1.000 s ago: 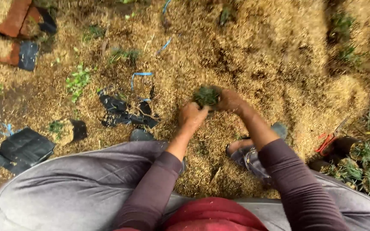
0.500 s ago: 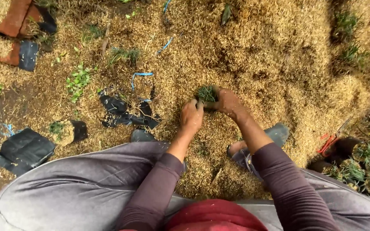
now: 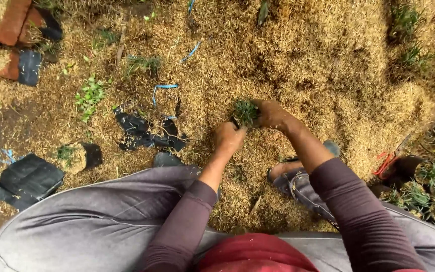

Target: Picking up small seedlings and placing them into individual black plastic nursery bags for potting.

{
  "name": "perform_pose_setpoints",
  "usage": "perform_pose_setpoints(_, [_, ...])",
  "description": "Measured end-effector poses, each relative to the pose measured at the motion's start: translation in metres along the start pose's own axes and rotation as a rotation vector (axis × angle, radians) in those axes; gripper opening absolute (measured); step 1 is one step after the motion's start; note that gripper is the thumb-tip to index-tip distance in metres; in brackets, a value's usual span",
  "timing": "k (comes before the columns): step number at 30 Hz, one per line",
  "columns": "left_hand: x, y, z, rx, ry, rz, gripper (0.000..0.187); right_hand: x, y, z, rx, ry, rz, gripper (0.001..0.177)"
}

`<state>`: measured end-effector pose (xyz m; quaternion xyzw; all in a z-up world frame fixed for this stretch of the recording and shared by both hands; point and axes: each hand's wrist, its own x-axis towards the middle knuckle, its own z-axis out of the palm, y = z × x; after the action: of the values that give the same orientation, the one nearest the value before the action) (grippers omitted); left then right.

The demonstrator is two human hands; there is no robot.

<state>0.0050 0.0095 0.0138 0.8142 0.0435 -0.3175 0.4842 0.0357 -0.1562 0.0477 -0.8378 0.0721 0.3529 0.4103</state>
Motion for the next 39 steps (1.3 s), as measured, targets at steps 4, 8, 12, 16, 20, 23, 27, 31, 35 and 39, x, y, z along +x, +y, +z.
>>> perform_pose_setpoints(4, [-0.007, 0.017, 0.001, 0.027, -0.019, -0.124, 0.027, 0.023, 0.004, 0.021, -0.527, 0.108, -0.085, 0.049])
perform_pose_setpoints(8, [0.015, -0.004, 0.011, 0.061, -0.025, -0.132, 0.033, 0.003, -0.031, 0.028, -0.229, 0.284, 0.175, 0.049])
perform_pose_setpoints(12, [0.008, 0.004, 0.004, -0.005, 0.016, -0.152, 0.036, 0.0, -0.002, 0.026, -0.329, 0.187, -0.1, 0.045])
perform_pose_setpoints(16, [0.001, 0.005, -0.003, 0.055, 0.065, -0.1, 0.027, -0.02, -0.001, 0.041, -0.041, 0.303, -0.012, 0.063])
perform_pose_setpoints(20, [-0.022, 0.052, -0.025, 0.294, 0.197, 0.162, 0.041, -0.064, -0.019, 0.035, 0.561, 0.409, -0.084, 0.068])
perform_pose_setpoints(23, [-0.028, 0.057, -0.026, 0.278, 0.193, 0.364, 0.052, -0.067, -0.01, 0.051, 0.676, 0.49, -0.038, 0.056])
perform_pose_setpoints(27, [0.0, 0.018, -0.016, 0.36, 0.149, 0.438, 0.053, -0.054, 0.006, 0.064, 0.688, 0.578, -0.186, 0.049])
perform_pose_setpoints(31, [0.016, 0.006, -0.015, 0.317, 0.121, 0.496, 0.056, -0.049, 0.011, 0.069, 0.335, 0.587, -0.264, 0.04])
perform_pose_setpoints(35, [0.012, -0.001, -0.016, 0.242, 0.108, 0.576, 0.046, -0.058, 0.017, 0.067, 0.284, 0.579, -0.339, 0.038])
perform_pose_setpoints(39, [0.021, -0.019, -0.01, 0.175, 0.132, 0.657, 0.037, -0.059, 0.018, 0.065, 0.272, 0.589, -0.236, 0.036])
